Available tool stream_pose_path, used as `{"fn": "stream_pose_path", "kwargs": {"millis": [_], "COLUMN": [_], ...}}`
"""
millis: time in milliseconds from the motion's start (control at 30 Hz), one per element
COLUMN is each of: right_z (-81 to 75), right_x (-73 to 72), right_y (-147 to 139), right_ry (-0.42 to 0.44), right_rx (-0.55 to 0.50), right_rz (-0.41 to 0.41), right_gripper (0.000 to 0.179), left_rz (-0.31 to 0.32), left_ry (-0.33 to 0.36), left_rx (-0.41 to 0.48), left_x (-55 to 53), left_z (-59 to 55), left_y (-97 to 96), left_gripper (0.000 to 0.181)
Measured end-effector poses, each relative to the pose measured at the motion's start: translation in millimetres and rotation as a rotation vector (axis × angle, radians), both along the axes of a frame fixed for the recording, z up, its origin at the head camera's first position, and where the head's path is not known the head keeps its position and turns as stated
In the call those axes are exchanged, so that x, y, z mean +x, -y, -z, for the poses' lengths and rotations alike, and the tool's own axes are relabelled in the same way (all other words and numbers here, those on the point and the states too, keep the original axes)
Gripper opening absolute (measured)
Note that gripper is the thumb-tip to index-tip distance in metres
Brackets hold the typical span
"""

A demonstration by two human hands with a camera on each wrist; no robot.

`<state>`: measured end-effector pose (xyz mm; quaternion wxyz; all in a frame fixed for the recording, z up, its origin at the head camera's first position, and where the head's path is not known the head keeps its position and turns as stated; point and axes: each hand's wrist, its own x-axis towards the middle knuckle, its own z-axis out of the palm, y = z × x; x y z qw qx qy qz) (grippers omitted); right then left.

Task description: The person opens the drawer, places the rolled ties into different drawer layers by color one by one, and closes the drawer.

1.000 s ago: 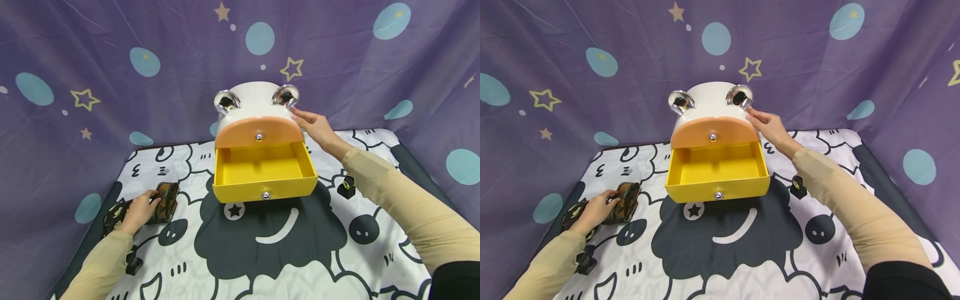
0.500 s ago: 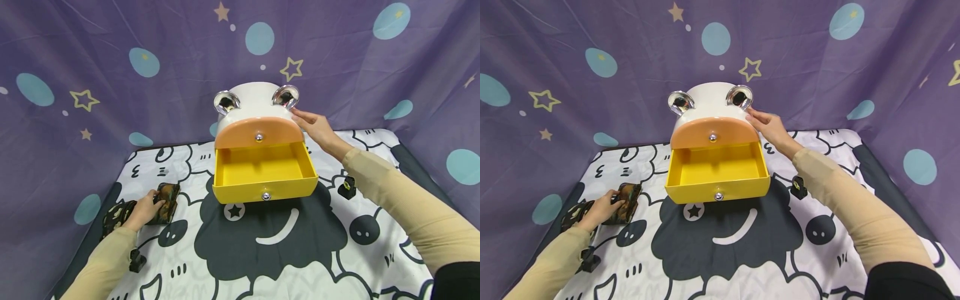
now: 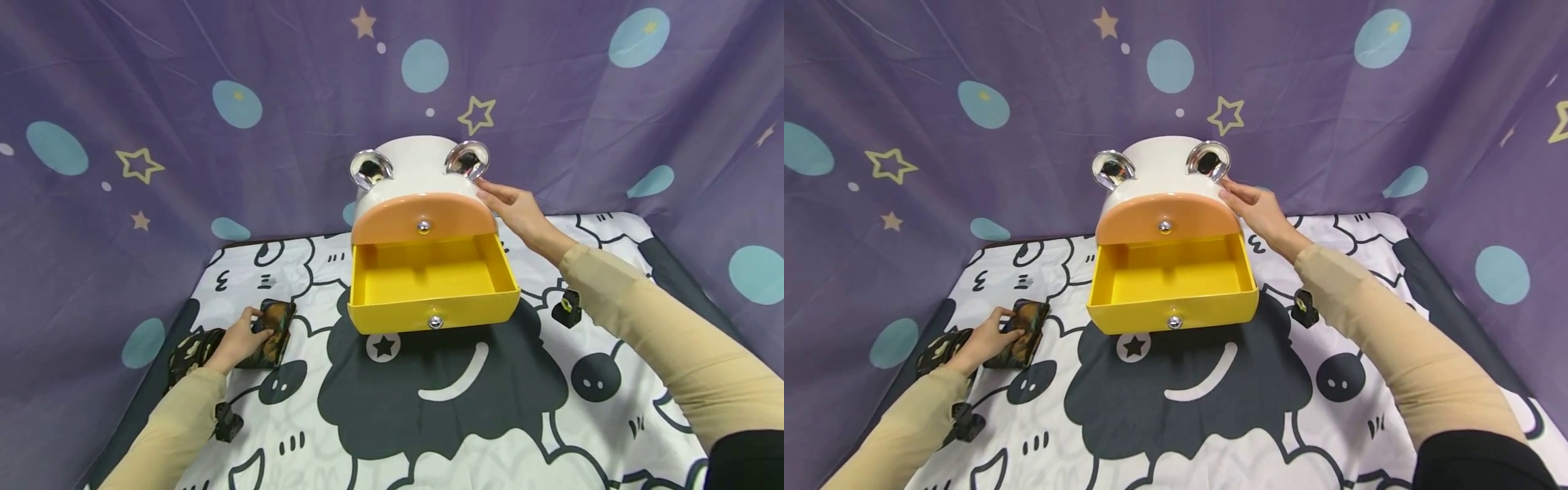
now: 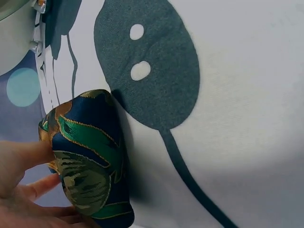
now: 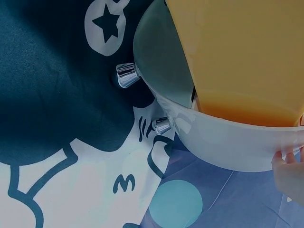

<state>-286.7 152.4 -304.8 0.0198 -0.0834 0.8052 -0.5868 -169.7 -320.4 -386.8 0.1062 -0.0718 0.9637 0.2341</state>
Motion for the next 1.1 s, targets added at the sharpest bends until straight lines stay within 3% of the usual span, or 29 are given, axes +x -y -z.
{"fn": "stream_pose_path", "kwargs": {"millis": [633,867,1100], "right_z": [-1.1,-1.3,-1.2], "right_x": [0.1,-0.8,0.4], "right_y": [-0.8,-0.6,-0.4], "right_ry": [0.008,0.006,0.001], "right_rx": [0.005,-0.003,-0.011], "right_rz": [-0.004,-0.013,-0.013], "right_gripper": [0.065,0.065,0.064], "left_rz": [-0.023,-0.076,-0.081], "left_ry": [-0.073,-0.143,-0.168], "left_rx": [0.024,0.082,0.149], "left_x": [-5.1,-3.1,-6.0], "left_z": [8.9,10.0,9.3], "left_y": [-1.7,1.2,2.0], "left_gripper": [0.046,0.047,0.051]}}
